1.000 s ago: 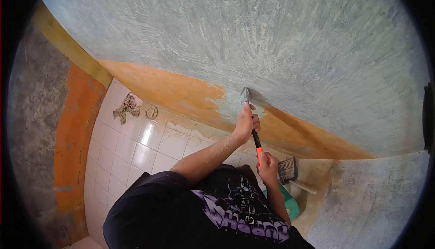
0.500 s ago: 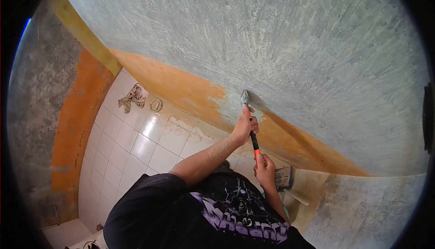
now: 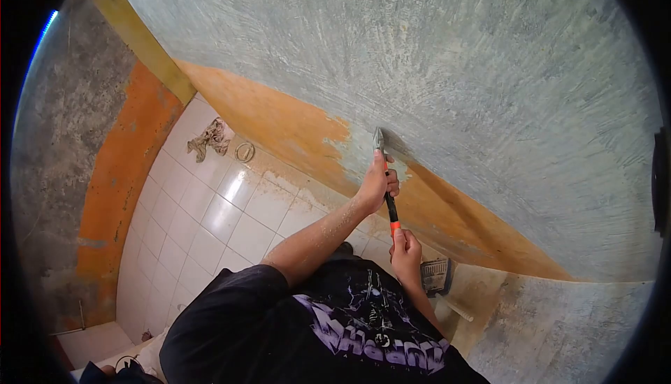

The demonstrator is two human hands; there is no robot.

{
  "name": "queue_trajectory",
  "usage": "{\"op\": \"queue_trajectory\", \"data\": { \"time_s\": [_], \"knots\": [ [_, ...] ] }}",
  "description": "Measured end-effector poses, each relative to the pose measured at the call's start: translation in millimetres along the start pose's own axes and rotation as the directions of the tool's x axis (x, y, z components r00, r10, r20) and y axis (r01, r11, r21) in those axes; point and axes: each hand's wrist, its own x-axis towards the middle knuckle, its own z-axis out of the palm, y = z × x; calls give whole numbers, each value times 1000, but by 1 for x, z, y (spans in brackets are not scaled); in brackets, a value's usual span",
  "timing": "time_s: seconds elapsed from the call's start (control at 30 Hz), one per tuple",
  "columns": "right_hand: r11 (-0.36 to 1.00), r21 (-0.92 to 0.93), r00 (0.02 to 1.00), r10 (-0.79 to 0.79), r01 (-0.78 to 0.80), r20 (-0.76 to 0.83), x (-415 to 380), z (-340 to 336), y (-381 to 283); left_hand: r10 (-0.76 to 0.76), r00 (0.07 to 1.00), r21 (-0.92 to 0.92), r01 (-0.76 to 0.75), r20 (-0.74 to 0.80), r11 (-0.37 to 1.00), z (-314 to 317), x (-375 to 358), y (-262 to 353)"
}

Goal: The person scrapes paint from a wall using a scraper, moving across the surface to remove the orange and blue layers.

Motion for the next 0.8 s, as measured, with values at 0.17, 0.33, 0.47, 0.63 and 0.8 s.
{"op": "queue_trajectory", "data": {
  "time_s": [0.17,0.33,0.47,0.63,0.8],
  "knots": [
    [998,38,999,39,-40,30,2,3,2,8,998,92,-2,-63,996,1,4,3],
    [998,41,999,41,-40,-17,2,11,4,32,998,122,-25,-49,992,-2,3,5],
    [995,69,998,68,-67,-12,2,14,3,27,998,111,-21,-55,994,0,2,7],
    [997,69,999,33,-33,0,2,21,-8,27,998,71,-23,-56,997,-9,6,13],
    [985,138,995,101,-100,4,-8,14,-16,-3,1000,65,4,-14,998,-1,-1,14]
  ]
}}
